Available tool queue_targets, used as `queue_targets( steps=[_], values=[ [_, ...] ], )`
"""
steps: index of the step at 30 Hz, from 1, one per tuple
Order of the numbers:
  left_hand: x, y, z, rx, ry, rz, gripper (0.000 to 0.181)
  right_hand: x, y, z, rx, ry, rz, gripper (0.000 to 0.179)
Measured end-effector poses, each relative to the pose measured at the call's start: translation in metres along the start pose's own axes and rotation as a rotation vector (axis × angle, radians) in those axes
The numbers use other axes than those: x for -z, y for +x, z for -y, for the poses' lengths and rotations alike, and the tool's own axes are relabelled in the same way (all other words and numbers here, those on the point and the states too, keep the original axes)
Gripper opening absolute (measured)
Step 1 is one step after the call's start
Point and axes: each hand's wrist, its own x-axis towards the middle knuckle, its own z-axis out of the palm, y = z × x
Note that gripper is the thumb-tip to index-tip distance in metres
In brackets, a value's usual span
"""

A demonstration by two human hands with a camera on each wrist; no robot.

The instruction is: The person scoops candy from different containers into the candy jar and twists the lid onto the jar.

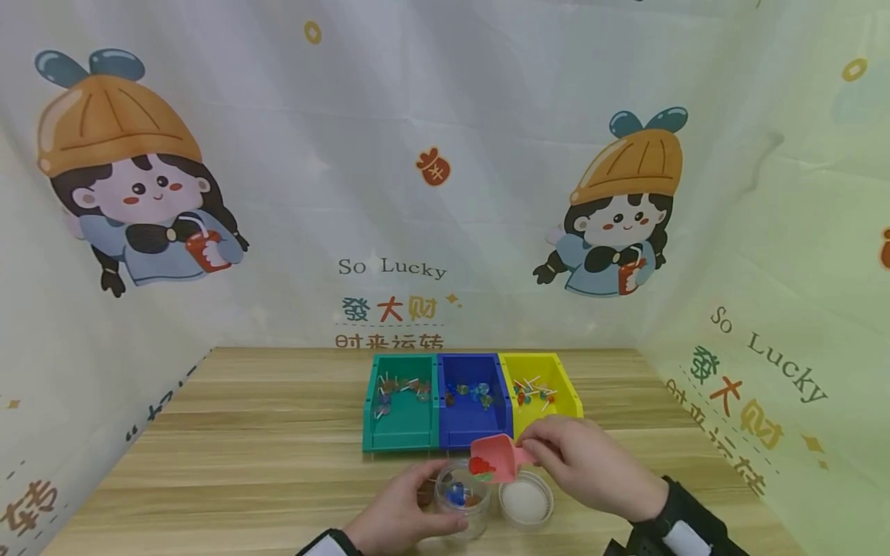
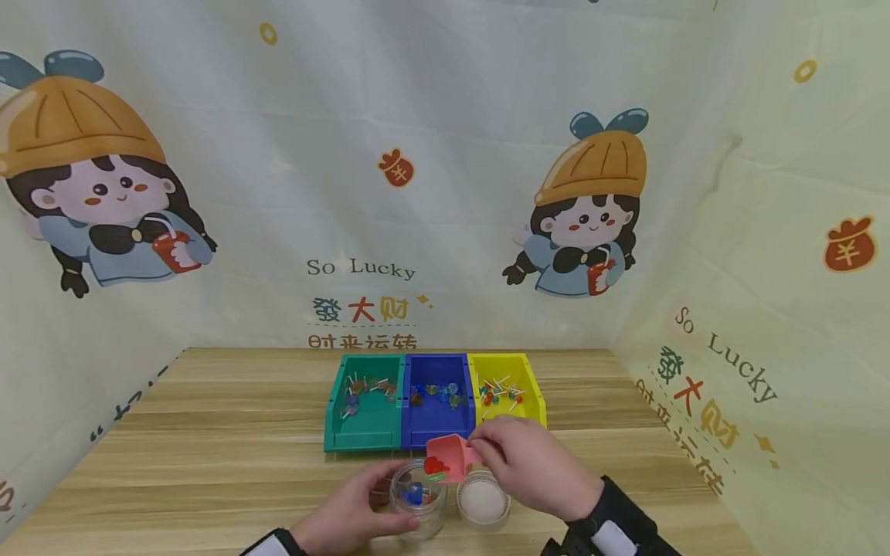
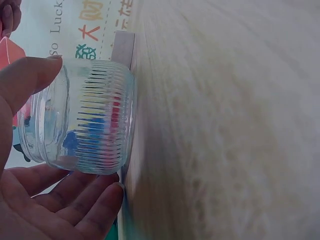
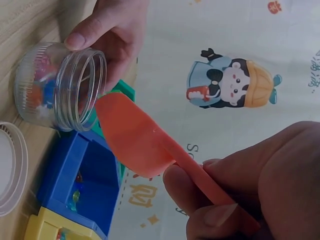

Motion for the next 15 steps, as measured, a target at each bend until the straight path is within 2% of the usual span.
queue_targets(
  steps=[5, 15],
  values=[
    [-0.0002, -0.0002, 0.0016, -0.023, -0.008, 0.007, 0.073, -0.0017, 0.0018, 0.0003, 0.017, -0.015, -0.015, 0.018],
    [0.0003, -0.0008, -0.0012, -0.003, -0.009, 0.002, 0.072, -0.0022, -0.0025, -0.0045, -0.02, 0.003, -0.024, 0.02]
  ],
)
